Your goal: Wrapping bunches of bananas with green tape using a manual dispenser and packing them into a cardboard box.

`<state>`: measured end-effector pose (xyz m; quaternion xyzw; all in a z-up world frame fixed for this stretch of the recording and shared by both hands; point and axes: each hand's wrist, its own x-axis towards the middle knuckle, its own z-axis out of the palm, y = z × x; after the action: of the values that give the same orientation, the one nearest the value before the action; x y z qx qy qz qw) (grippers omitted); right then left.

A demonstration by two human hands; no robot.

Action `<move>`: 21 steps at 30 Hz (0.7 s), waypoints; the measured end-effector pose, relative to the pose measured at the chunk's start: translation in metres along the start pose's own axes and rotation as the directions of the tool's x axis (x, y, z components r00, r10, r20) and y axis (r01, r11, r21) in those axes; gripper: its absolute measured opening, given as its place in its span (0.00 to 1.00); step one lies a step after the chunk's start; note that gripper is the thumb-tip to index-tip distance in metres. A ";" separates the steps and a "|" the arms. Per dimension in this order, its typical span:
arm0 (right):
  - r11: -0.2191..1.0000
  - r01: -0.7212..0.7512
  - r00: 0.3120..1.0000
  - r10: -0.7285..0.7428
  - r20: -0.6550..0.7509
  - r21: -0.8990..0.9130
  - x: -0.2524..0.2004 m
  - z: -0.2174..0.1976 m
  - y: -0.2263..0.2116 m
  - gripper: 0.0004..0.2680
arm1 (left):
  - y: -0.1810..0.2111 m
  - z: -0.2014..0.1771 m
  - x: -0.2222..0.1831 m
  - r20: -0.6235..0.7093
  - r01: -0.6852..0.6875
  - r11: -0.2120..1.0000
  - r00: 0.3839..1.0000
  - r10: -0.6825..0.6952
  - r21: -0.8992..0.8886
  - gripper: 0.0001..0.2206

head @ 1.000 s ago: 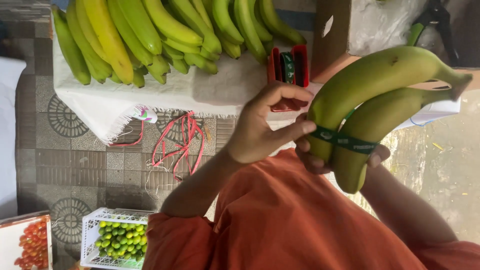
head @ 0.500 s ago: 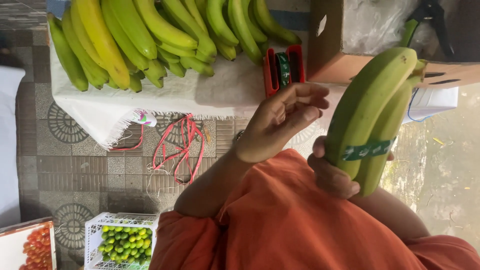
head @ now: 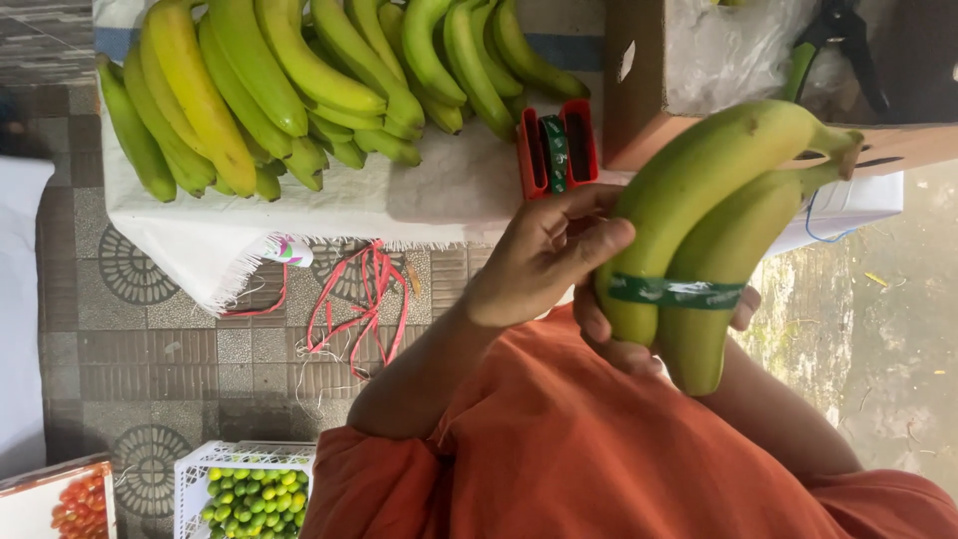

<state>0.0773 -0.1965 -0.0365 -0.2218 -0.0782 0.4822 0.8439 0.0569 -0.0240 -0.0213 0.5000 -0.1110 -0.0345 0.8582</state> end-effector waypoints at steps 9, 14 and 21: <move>0.906 0.086 0.892 -0.255 -0.374 -0.413 0.014 -0.002 -0.001 0.20 | 0.008 -0.005 0.006 -0.131 0.030 0.966 0.991 0.004 0.256 0.43; 0.908 0.115 0.898 -0.268 -0.348 -0.403 0.025 -0.004 -0.004 0.24 | -0.027 -0.036 0.032 -0.145 0.082 0.995 0.987 -0.073 0.058 0.38; 0.899 0.225 0.918 -0.325 -0.226 -0.376 0.033 0.016 -0.025 0.31 | -0.014 -0.055 0.058 -0.320 0.189 0.882 0.882 -0.346 -0.432 0.28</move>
<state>0.1084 -0.1745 -0.0138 -0.4183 -0.0700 0.2990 0.8548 0.1261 0.0065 -0.0504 0.3272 0.1418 -0.0766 0.9311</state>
